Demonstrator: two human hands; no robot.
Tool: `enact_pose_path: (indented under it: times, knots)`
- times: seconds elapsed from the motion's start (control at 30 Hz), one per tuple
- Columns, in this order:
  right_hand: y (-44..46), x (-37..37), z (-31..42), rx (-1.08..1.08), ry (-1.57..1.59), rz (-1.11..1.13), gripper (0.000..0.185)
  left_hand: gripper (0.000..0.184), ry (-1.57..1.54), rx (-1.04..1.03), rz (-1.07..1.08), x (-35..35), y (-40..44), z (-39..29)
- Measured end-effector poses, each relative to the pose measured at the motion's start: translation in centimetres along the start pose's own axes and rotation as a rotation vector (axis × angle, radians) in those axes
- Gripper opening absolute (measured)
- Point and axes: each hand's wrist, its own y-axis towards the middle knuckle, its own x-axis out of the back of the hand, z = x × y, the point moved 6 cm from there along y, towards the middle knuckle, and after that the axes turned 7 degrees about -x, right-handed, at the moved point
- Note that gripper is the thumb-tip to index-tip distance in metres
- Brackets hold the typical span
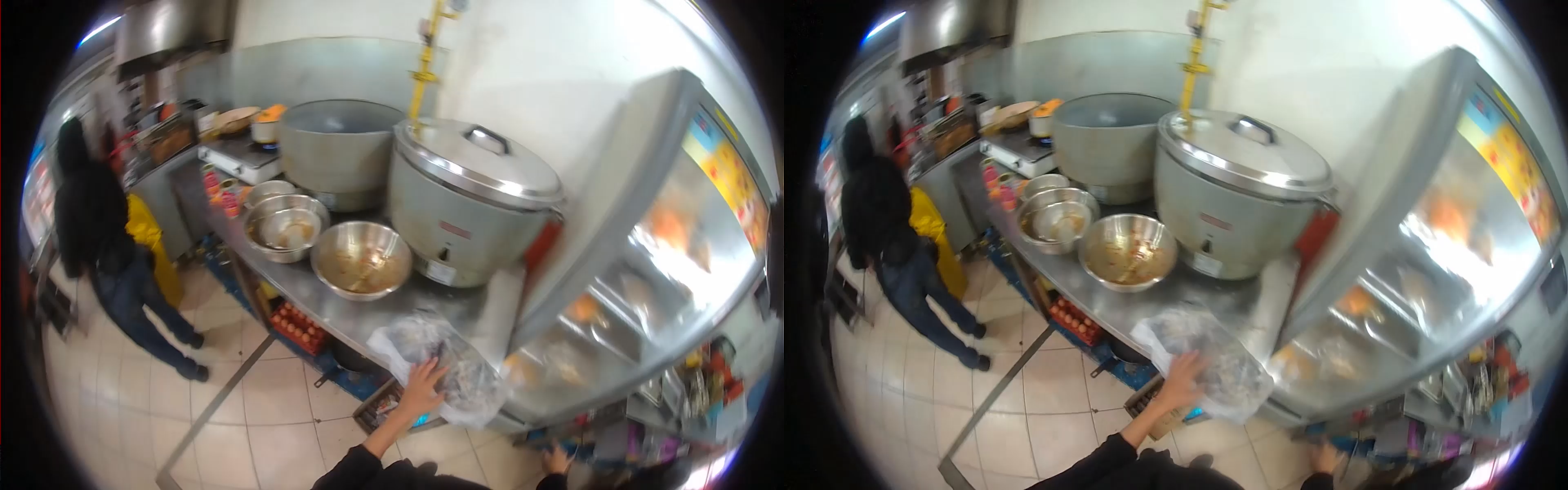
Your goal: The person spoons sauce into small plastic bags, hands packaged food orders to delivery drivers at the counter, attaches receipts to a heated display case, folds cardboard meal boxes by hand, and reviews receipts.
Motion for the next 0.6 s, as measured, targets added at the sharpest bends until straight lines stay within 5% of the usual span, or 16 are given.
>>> enact_pose_path:
  times: [0.07, 0.2, 0.43, 0.6]
  knots:
    - [-4.3, -2.7, -4.3, -0.103, 0.043, 0.02, 0.048, 0.069, -0.093, -0.026, 0.147, 1.4, -0.7, -2.6]
    - [-13.4, -12.7, -11.8, -0.325, 0.243, 0.21, 0.045, 0.067, 0.239, -0.049, 0.461, -3.7, -1.5, -5.1]
    - [-28.1, -24.6, -18.0, -0.625, 0.682, 0.317, 0.042, 0.07, 0.557, 0.229, 0.219, -7.1, 6.6, -3.1]
    - [-33.7, -30.2, -25.0, -0.782, 1.131, 0.077, 0.039, 0.061, 0.65, 0.359, 0.133, -9.2, 9.1, -3.2]
